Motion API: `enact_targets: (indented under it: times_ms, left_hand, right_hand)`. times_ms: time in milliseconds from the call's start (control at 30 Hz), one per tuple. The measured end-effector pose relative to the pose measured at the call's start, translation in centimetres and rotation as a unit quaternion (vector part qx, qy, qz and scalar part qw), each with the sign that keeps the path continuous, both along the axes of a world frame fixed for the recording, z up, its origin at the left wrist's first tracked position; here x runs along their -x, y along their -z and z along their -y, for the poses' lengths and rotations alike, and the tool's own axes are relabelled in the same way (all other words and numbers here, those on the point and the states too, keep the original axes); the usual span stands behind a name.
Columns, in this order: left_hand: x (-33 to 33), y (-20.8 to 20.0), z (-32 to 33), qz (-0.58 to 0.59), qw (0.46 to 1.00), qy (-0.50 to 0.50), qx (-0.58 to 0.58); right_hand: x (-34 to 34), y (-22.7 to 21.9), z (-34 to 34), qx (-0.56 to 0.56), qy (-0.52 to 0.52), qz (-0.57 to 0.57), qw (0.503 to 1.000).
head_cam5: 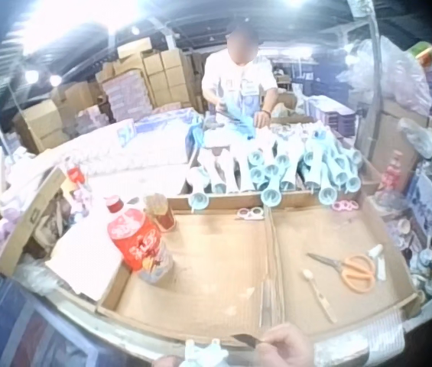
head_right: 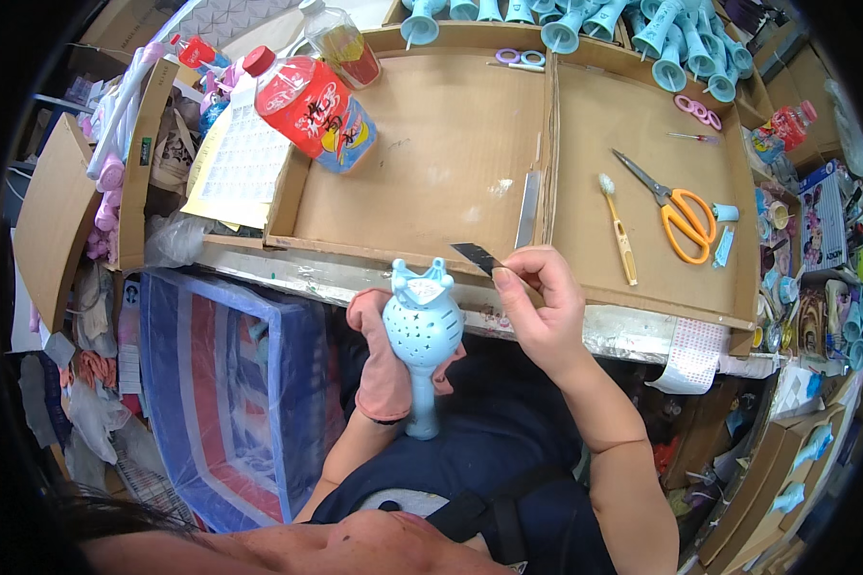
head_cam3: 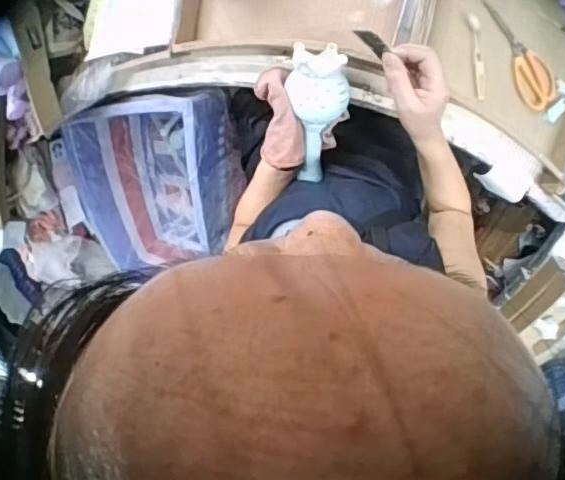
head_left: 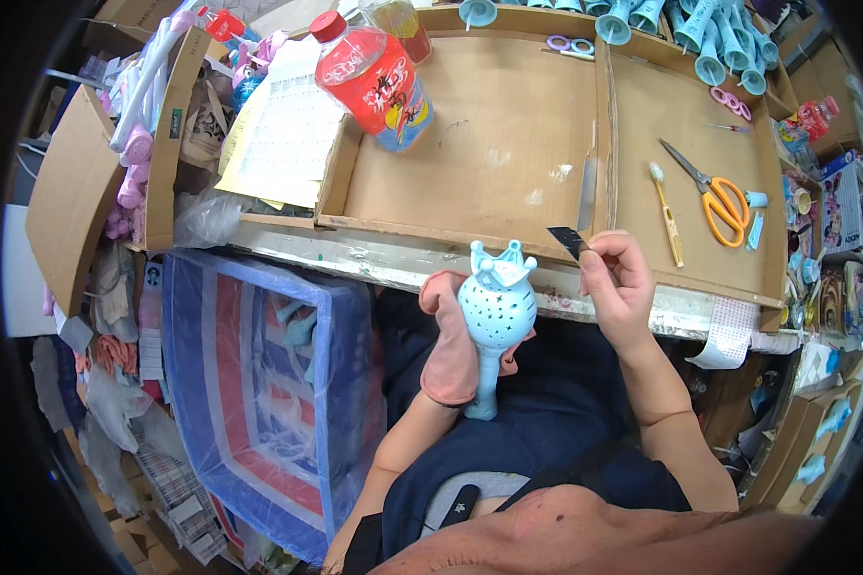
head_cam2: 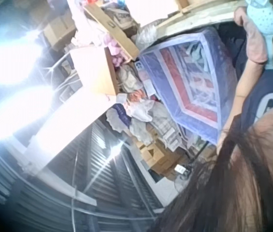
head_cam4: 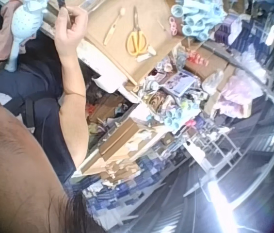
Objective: The person assembles light-blue plastic toy wands by inserting small blue components into the wand head, rotating the wand to align parts, and placing finished units into a nearby bin. The person also uses a small brush to clean or adjust the inserted components.
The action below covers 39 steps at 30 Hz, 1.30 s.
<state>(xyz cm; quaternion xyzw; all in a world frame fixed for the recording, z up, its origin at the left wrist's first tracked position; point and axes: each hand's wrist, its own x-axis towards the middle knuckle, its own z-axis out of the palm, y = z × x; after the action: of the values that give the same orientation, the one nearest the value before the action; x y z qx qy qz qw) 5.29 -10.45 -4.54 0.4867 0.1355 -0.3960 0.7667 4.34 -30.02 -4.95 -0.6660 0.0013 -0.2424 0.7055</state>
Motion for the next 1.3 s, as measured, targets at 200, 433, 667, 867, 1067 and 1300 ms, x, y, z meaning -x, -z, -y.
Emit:
enact_targets:
  times_ms: [200,433,667,867,1067,1300]
  left_hand:
    - [0.8,-0.6,0.1,0.049,0.991,-0.059,-0.113]
    - [0.6,-1.3,0.7,0.091,0.995,-0.021,-0.038]
    - [1.2,0.5,-0.1,0.018,0.999,0.005,-0.039]
    - [1.3,1.0,0.0,-0.021,1.0,-0.015,-0.008]
    - [1.2,0.8,0.2,-0.016,0.999,-0.039,0.0]
    - [1.4,1.3,0.4,0.026,0.998,-0.053,-0.023]
  right_hand:
    - [2.0,-1.0,-0.6,-0.256,-0.165,-0.138,0.942]
    - [1.6,-2.4,-2.2,-0.295,-0.267,-0.148,0.905]
    - [0.6,-2.2,-1.4,0.328,0.068,0.052,0.941]
    - [-0.7,-1.7,-1.1,0.377,0.107,0.099,0.915]
    - [-0.6,-2.3,-1.3,0.381,0.064,0.092,0.918]
    - [-0.7,-2.4,-1.4,0.366,0.1,0.058,0.923]
